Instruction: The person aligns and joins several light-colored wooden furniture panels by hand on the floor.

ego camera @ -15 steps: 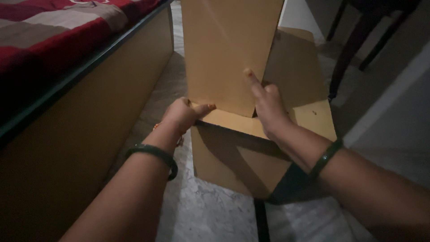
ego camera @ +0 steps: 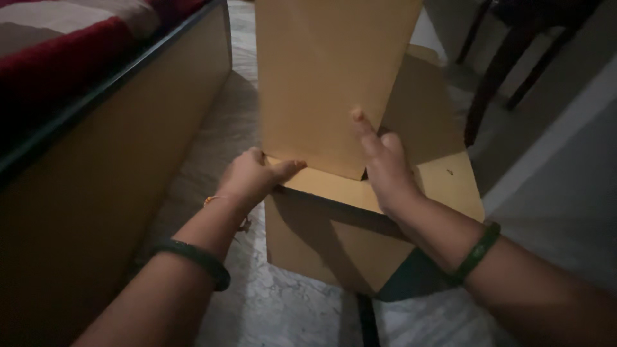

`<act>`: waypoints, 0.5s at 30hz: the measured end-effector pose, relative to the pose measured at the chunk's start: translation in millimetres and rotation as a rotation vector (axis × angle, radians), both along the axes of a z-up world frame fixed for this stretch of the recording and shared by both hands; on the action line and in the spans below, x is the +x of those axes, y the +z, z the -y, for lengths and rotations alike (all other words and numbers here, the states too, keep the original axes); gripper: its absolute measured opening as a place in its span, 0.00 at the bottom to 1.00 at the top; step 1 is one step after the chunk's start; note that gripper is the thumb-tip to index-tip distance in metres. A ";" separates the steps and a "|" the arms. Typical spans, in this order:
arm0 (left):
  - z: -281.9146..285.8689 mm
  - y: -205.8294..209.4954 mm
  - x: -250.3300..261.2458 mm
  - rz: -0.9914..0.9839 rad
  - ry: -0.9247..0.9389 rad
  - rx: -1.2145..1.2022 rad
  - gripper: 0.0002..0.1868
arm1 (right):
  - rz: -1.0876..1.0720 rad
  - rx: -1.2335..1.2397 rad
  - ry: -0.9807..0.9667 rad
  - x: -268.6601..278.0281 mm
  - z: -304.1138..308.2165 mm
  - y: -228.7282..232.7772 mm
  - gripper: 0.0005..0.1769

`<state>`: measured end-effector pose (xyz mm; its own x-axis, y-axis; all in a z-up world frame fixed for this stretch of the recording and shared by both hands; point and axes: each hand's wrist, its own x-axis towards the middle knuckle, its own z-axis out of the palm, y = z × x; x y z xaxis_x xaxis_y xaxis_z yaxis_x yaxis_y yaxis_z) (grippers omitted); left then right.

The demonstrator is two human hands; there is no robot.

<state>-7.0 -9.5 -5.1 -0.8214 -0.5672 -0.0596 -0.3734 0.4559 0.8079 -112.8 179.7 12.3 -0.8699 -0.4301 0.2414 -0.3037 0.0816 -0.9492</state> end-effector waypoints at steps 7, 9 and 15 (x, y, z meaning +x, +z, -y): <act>2.5 -3.0 4.7 -0.062 -0.021 0.036 0.43 | -0.019 0.029 0.032 8.6 2.3 1.8 0.44; 1.6 0.3 5.7 -0.041 -0.015 0.025 0.43 | 0.026 0.053 0.024 6.6 1.2 2.1 0.46; 2.2 3.0 5.5 0.035 0.007 0.023 0.42 | -0.026 -0.070 0.146 9.9 -2.1 1.6 0.48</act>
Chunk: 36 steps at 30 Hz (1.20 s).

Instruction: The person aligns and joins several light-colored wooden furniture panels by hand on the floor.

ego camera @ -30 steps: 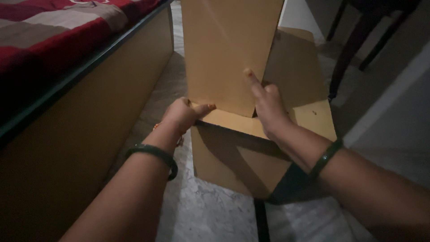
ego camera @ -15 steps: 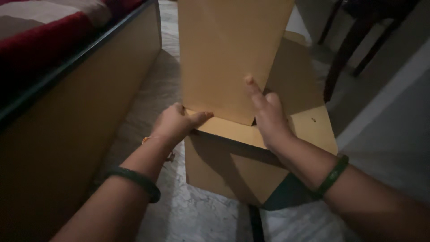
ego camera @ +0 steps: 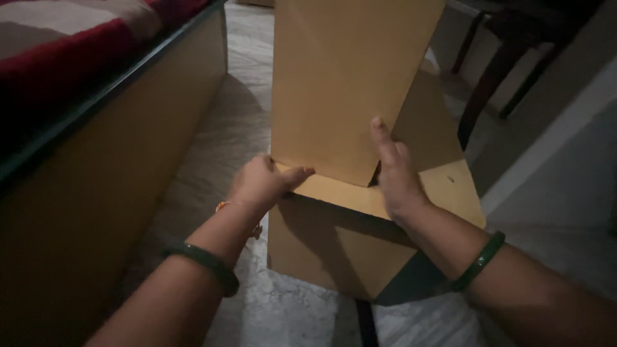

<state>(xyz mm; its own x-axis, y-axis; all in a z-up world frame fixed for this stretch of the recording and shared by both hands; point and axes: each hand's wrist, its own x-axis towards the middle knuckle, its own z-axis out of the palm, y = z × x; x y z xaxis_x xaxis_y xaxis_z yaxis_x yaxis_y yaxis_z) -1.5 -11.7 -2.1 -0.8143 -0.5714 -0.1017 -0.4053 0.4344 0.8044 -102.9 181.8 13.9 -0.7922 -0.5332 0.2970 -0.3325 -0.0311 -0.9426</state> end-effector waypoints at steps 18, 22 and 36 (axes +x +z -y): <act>3.3 9.8 18.5 -0.043 -0.022 0.133 0.38 | 0.012 0.179 -0.496 2.3 23.7 -8.4 0.53; 2.4 19.0 29.9 -0.006 -0.052 0.158 0.36 | 0.019 0.064 -0.365 3.5 21.1 -7.6 0.54; 19.1 -15.1 8.0 -0.209 -0.090 0.294 0.28 | 0.029 0.191 -0.571 3.0 33.1 -5.3 0.60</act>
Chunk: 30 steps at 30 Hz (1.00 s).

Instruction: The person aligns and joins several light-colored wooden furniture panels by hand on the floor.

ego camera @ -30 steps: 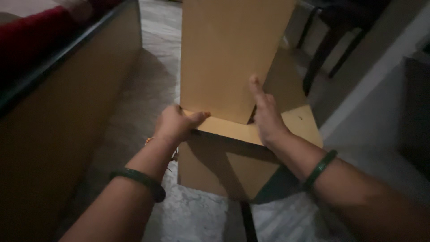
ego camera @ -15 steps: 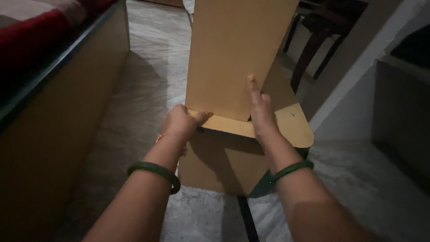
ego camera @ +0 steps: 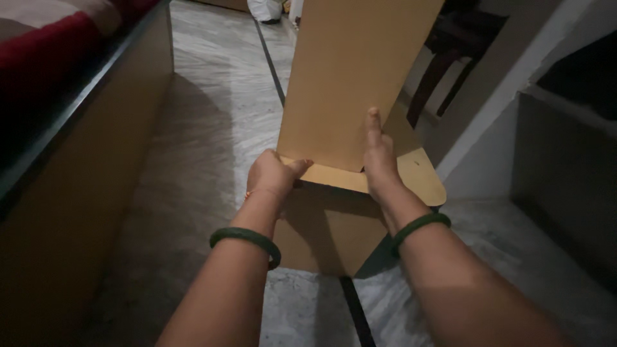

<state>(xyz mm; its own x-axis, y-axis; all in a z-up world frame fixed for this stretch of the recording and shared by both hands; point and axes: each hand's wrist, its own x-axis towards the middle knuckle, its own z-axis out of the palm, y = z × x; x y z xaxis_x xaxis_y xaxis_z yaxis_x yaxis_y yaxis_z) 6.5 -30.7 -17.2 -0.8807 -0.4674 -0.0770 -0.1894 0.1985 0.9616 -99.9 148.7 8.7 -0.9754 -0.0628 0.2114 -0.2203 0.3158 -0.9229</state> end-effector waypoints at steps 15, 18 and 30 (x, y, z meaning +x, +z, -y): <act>21.0 6.1 -17.7 0.051 -0.159 -0.071 0.32 | -0.076 -0.227 0.051 12.4 8.8 0.6 0.60; 28.2 4.6 -22.6 0.086 -0.203 -0.002 0.32 | -0.022 -0.161 -0.043 13.2 10.6 0.9 0.58; 29.1 23.9 4.3 0.152 -0.128 0.111 0.26 | -0.073 -0.178 -0.120 15.5 18.6 -3.1 0.60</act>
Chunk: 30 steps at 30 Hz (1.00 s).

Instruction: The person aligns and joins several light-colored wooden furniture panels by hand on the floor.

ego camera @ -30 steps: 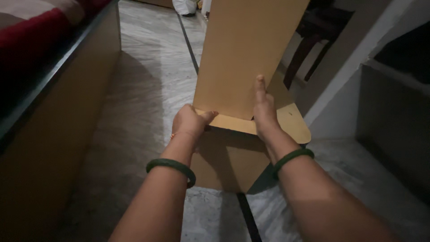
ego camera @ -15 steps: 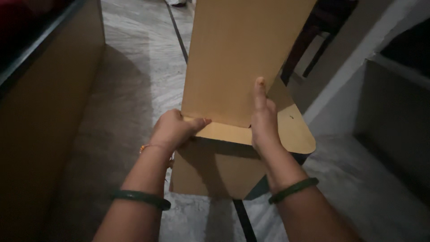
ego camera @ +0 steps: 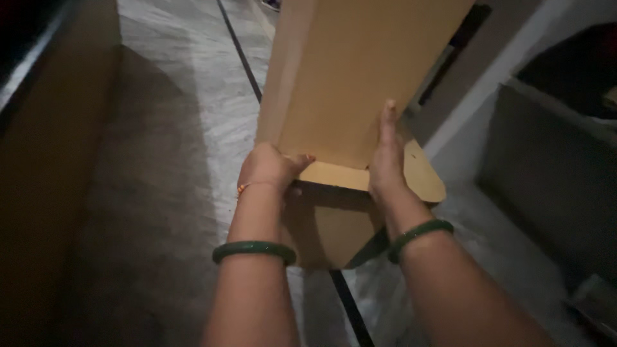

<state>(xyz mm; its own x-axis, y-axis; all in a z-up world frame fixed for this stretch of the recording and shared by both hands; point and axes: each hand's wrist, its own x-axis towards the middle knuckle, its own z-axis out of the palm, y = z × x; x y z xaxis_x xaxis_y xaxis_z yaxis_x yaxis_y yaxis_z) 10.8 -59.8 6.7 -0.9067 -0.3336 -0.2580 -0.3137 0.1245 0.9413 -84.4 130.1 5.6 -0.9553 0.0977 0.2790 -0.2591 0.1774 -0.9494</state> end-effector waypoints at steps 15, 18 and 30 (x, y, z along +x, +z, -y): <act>-5.5 -3.1 -8.7 -0.013 -0.011 -0.149 0.27 | 0.048 0.019 -0.070 -6.9 -0.7 0.2 0.66; -11.5 -4.5 -9.7 -0.001 0.009 -0.389 0.34 | 0.180 0.107 -0.077 -4.0 -4.8 1.0 0.68; -29.7 -2.9 -20.6 -0.010 0.101 -0.358 0.44 | -0.042 -0.066 0.352 -16.5 -25.1 -5.7 0.70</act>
